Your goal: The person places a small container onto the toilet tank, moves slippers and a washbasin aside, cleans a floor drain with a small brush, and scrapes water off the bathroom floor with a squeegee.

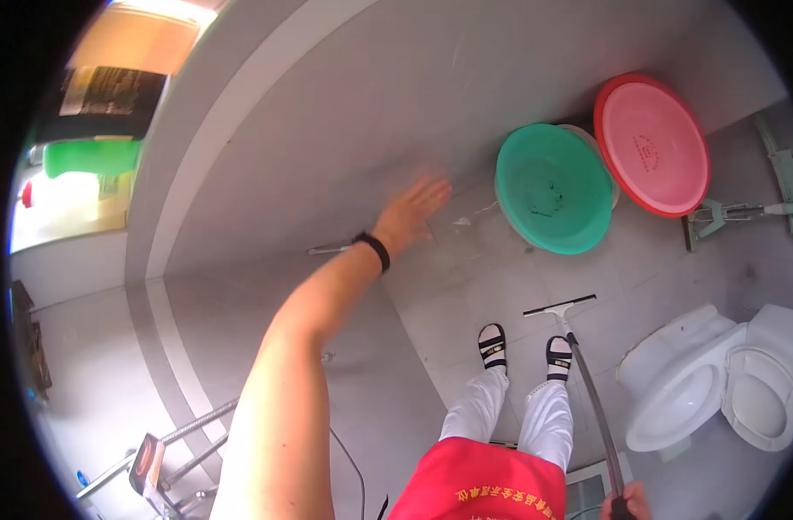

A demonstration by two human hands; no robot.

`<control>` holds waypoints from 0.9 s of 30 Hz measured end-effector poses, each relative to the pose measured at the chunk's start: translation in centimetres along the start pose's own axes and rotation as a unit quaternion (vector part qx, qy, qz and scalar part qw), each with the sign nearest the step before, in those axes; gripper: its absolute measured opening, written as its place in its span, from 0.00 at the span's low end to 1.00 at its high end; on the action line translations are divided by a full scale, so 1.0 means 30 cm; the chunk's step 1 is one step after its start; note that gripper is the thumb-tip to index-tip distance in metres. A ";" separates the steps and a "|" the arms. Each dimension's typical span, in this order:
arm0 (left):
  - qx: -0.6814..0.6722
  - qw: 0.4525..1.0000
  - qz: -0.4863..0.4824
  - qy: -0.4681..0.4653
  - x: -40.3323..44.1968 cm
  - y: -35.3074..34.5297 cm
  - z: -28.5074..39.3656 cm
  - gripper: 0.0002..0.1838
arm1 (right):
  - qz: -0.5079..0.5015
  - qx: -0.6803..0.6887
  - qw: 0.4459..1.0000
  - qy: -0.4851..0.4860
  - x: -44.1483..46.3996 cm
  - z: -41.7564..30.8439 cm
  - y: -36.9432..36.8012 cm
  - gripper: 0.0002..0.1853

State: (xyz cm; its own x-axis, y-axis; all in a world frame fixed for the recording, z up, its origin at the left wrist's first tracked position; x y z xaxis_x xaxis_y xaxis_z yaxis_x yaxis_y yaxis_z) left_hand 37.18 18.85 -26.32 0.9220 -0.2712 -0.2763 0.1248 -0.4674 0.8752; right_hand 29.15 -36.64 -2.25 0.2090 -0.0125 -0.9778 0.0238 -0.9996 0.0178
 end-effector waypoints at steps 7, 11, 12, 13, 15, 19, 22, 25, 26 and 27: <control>-0.315 0.841 0.101 0.428 -0.209 0.316 0.167 0.41 | -0.115 0.033 0.993 -0.007 0.018 0.052 0.027 0.13; -0.659 0.392 0.174 0.618 -0.321 0.200 0.235 0.41 | -0.159 0.001 0.987 0.009 0.036 0.060 0.056 0.16; -0.693 0.304 0.172 0.630 -0.328 0.185 0.265 0.43 | -0.160 -0.022 0.987 0.012 0.045 0.060 0.060 0.15; -0.722 0.214 0.161 0.638 -0.331 0.198 0.300 0.46 | -0.157 -0.043 0.987 0.009 0.028 0.057 0.062 0.14; -0.727 0.231 0.142 0.631 -0.320 0.292 0.333 0.47 | -0.161 -0.103 0.980 -0.056 -0.032 0.056 0.006 0.16; -0.756 0.163 0.127 0.621 -0.342 0.318 0.451 0.46 | -0.222 -0.377 0.899 0.025 -0.053 0.094 -0.019 0.22; -0.792 0.047 0.147 0.591 -0.400 0.341 0.534 0.45 | -0.268 -0.651 0.697 0.138 -0.067 0.118 -0.044 0.24; -0.816 -0.050 0.188 0.544 -0.452 0.397 0.560 0.45 | -0.194 -0.754 0.571 0.258 0.016 0.054 -0.047 0.23; -0.819 -0.075 0.203 0.531 -0.478 0.432 0.566 0.46 | -0.184 -0.692 0.595 0.364 0.043 -0.032 -0.124 0.25; -0.811 -0.087 0.218 0.536 -0.522 0.455 0.569 0.46 | -0.153 -0.603 0.670 0.405 0.060 -0.141 -0.188 0.28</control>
State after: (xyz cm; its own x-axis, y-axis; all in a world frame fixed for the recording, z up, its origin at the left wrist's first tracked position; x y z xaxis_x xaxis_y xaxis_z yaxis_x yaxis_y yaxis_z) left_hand 18.19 2.36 -16.83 0.2866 0.5532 -0.7822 -0.9551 0.1011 -0.2785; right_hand 33.51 -30.90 -3.23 0.4642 0.6948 -0.5494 0.8574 -0.1967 0.4757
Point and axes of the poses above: each hand's wrist, its own x-axis towards the middle knuckle, its own y-axis out of the back of the hand, z = x × y, the point moved 9 cm from there along x, towards the middle knuckle, and after that the axes turned 14 degrees about z, right-handed, at the moved point
